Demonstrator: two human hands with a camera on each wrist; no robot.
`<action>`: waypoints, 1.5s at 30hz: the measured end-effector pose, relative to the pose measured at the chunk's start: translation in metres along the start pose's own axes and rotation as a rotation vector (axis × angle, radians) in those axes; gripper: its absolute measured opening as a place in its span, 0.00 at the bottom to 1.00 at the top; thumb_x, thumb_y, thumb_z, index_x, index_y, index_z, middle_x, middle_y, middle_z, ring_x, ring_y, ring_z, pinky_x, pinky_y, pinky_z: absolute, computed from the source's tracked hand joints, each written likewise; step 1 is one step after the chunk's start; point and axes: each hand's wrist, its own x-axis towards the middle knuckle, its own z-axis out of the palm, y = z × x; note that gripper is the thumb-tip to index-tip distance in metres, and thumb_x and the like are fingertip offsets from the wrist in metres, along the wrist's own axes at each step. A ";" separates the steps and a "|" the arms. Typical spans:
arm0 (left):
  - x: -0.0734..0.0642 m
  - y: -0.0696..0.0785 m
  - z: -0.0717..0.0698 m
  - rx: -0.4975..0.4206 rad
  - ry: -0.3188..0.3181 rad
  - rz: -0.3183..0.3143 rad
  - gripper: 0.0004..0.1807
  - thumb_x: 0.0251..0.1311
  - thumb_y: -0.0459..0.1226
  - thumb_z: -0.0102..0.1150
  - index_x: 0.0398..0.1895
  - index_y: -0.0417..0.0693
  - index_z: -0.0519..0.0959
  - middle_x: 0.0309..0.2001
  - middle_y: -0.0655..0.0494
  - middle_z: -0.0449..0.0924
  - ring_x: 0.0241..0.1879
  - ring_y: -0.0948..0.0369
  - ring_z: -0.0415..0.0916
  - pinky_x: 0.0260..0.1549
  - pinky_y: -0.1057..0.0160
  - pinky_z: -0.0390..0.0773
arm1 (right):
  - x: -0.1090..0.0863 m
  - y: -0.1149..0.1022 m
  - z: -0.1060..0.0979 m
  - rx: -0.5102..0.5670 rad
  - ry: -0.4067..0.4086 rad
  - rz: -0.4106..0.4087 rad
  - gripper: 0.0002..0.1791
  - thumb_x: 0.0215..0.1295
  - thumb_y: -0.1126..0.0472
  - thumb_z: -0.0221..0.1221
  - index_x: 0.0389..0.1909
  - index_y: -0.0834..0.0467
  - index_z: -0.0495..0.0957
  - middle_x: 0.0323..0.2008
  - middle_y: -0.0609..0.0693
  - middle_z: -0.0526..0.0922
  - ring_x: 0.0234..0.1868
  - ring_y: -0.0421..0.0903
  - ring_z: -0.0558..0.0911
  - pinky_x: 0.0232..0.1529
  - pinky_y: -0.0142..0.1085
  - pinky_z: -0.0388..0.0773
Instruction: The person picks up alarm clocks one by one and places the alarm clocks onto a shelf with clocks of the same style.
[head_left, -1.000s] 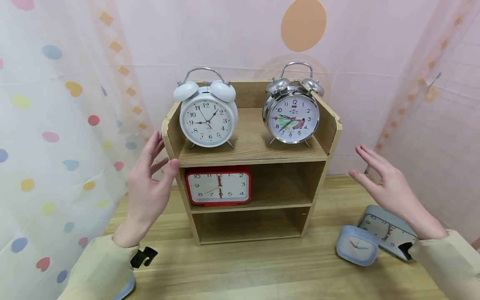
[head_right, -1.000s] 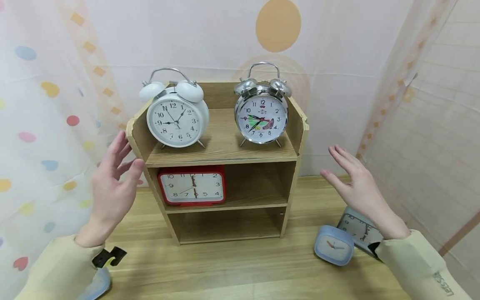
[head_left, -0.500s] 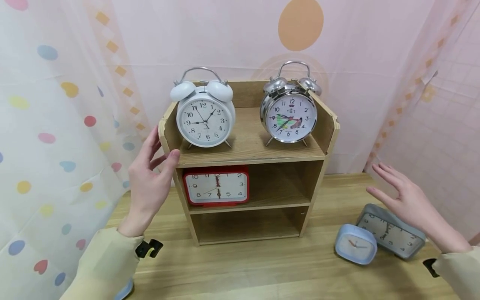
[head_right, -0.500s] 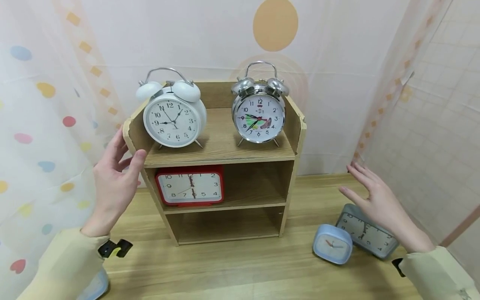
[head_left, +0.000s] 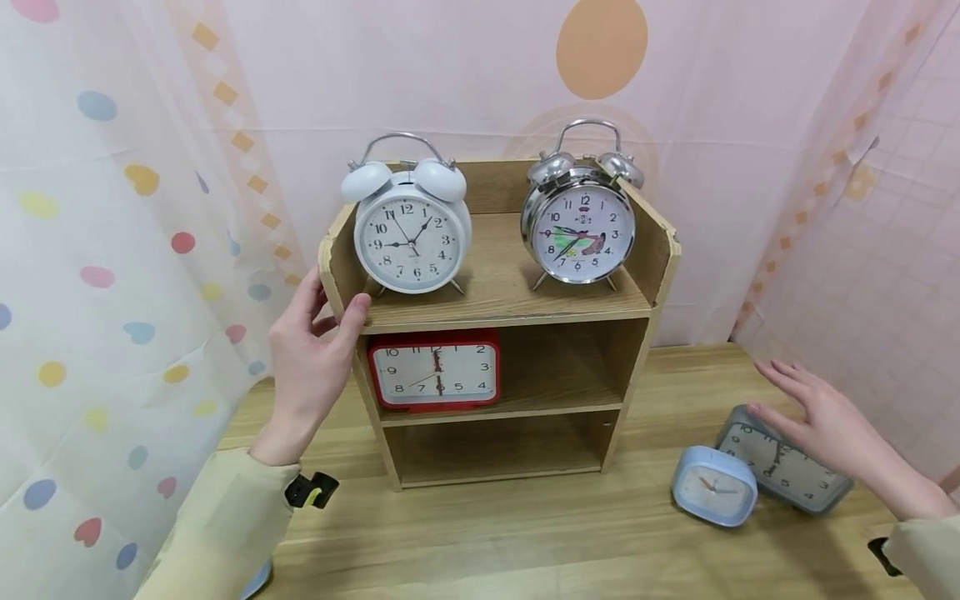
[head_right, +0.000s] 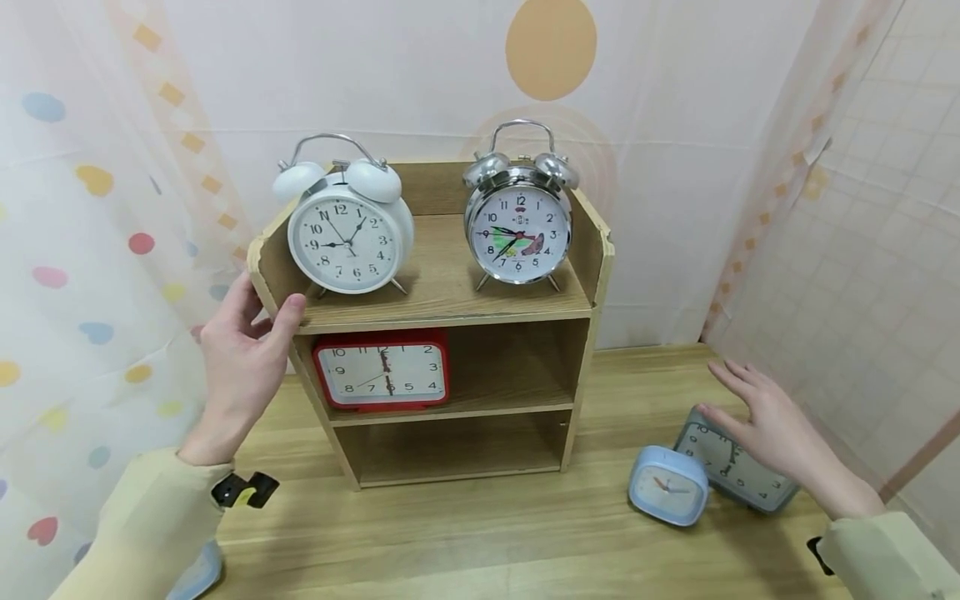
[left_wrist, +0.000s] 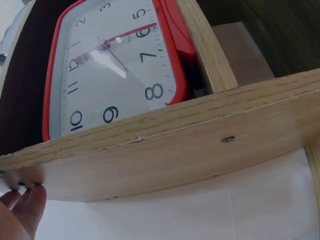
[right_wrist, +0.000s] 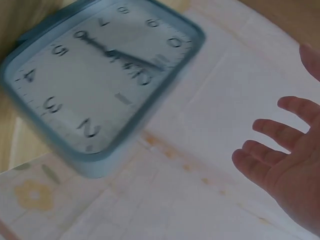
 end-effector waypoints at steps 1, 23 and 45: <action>0.000 0.000 0.000 0.001 0.005 0.001 0.27 0.71 0.36 0.64 0.72 0.51 0.76 0.60 0.44 0.85 0.52 0.76 0.82 0.48 0.81 0.83 | 0.000 0.003 0.001 -0.015 -0.010 0.000 0.40 0.75 0.51 0.63 0.77 0.69 0.63 0.72 0.83 0.61 0.73 0.84 0.58 0.67 0.82 0.54; -0.005 -0.010 0.000 -0.009 -0.020 0.048 0.24 0.74 0.33 0.60 0.72 0.47 0.76 0.63 0.44 0.84 0.56 0.77 0.80 0.47 0.82 0.82 | -0.026 0.044 0.020 -0.175 -0.093 0.028 0.45 0.61 0.51 0.74 0.68 0.77 0.70 0.65 0.87 0.67 0.60 0.87 0.71 0.56 0.77 0.71; -0.009 -0.012 -0.001 -0.031 -0.049 0.029 0.26 0.76 0.34 0.57 0.76 0.51 0.73 0.68 0.43 0.81 0.55 0.79 0.80 0.47 0.82 0.82 | -0.030 0.048 0.023 -0.227 -0.163 0.074 0.38 0.63 0.59 0.72 0.67 0.76 0.71 0.57 0.82 0.78 0.47 0.78 0.84 0.41 0.65 0.84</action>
